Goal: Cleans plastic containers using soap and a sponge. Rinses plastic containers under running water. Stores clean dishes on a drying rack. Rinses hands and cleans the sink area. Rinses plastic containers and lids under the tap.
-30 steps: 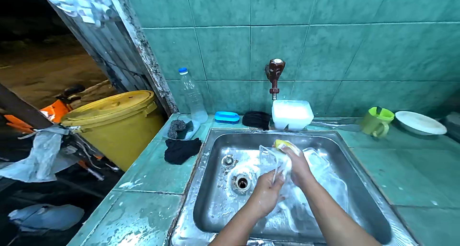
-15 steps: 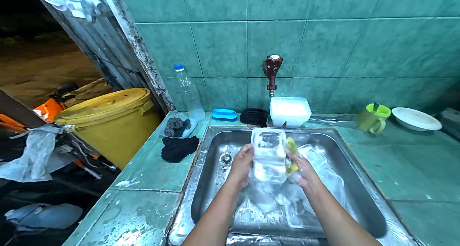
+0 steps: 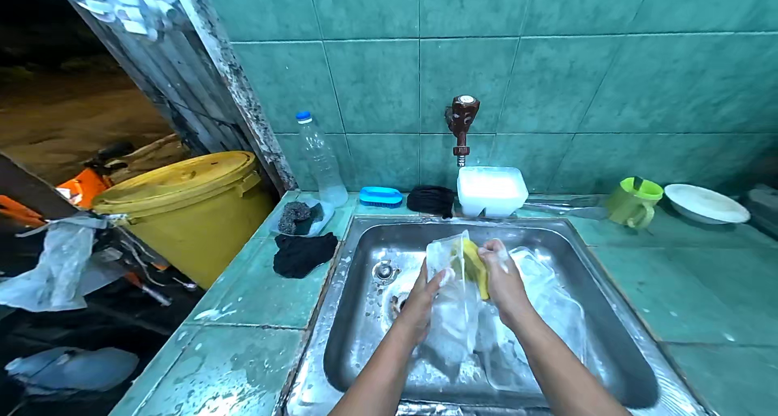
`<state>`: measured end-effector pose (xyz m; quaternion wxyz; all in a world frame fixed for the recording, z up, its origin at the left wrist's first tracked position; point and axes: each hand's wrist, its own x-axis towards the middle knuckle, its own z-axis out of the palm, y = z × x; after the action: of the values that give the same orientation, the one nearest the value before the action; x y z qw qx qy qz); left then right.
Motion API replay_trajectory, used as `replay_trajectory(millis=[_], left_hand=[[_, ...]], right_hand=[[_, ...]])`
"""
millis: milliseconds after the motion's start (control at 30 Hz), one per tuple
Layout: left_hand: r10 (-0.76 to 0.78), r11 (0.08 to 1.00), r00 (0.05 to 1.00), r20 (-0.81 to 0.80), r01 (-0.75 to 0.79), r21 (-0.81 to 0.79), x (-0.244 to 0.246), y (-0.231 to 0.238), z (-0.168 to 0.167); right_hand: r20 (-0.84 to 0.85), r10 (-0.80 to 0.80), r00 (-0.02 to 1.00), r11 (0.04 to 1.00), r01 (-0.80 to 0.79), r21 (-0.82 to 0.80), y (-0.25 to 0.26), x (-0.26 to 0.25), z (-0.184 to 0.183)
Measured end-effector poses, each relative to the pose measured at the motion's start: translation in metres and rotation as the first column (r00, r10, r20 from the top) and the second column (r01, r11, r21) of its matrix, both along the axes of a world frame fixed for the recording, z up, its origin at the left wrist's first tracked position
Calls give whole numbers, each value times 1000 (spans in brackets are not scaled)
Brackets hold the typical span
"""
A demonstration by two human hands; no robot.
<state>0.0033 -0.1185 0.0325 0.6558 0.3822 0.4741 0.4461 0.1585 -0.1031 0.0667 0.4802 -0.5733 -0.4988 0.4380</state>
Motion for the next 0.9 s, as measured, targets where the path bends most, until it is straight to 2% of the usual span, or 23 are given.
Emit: replay_trajectory(millis=[67,167,233,300,367,400,433,467,533,600,633,667,700,767,833,900], left_hand=[[-42,999,999,29,42,-22,9,-8,4],[-49,998,992,117,54,-38,13,-10,8],[-38,998,989,146,45,-45,6,-6,11],[10,999,991,135,-3,-53,2,-5,11],[28,999,995,94,-24,-41,0,-3,3],[24,999,997,73,-21,-37,-1,-1,-1],[30,999,997,68,-28,-37,0,1,-5],[46,998,996,77,-42,-43,2,2,-8],[64,997,993,97,-59,-57,1,7,-9],[54,997,991,122,-47,-61,-1,14,-1],[33,998,990,138,-25,-64,-2,18,4],[10,997,988,152,1,-73,-1,22,9],[-3,996,987,158,17,-91,1,27,14],[-41,990,988,151,60,-128,6,38,18],[-106,985,989,105,118,-125,14,47,18],[-137,983,990,17,138,-123,23,58,11]], right_hand=[[45,-43,998,994,38,106,-1,-8,-7],[-58,141,988,972,-127,199,-16,-23,-17],[97,296,950,925,-311,220,-18,-20,-25],[372,377,848,863,-467,190,-13,-11,-28],[536,443,719,842,-539,27,-7,-6,-21],[532,482,696,838,-544,-46,-4,-6,-19],[470,509,721,839,-537,-84,-1,-8,-18],[345,508,789,854,-514,-82,0,-11,-17],[-23,434,901,899,-434,-51,0,-18,-16],[-258,393,883,910,-414,-29,3,-15,-14],[-275,415,867,900,-436,-18,7,-10,-10],[-220,448,866,886,-464,-21,10,-5,-5],[-100,493,864,866,-498,-31,15,1,-1],[198,573,795,816,-577,-44,29,13,6],[429,578,694,777,-629,-29,42,27,10],[561,526,639,779,-627,-17,49,38,10]])
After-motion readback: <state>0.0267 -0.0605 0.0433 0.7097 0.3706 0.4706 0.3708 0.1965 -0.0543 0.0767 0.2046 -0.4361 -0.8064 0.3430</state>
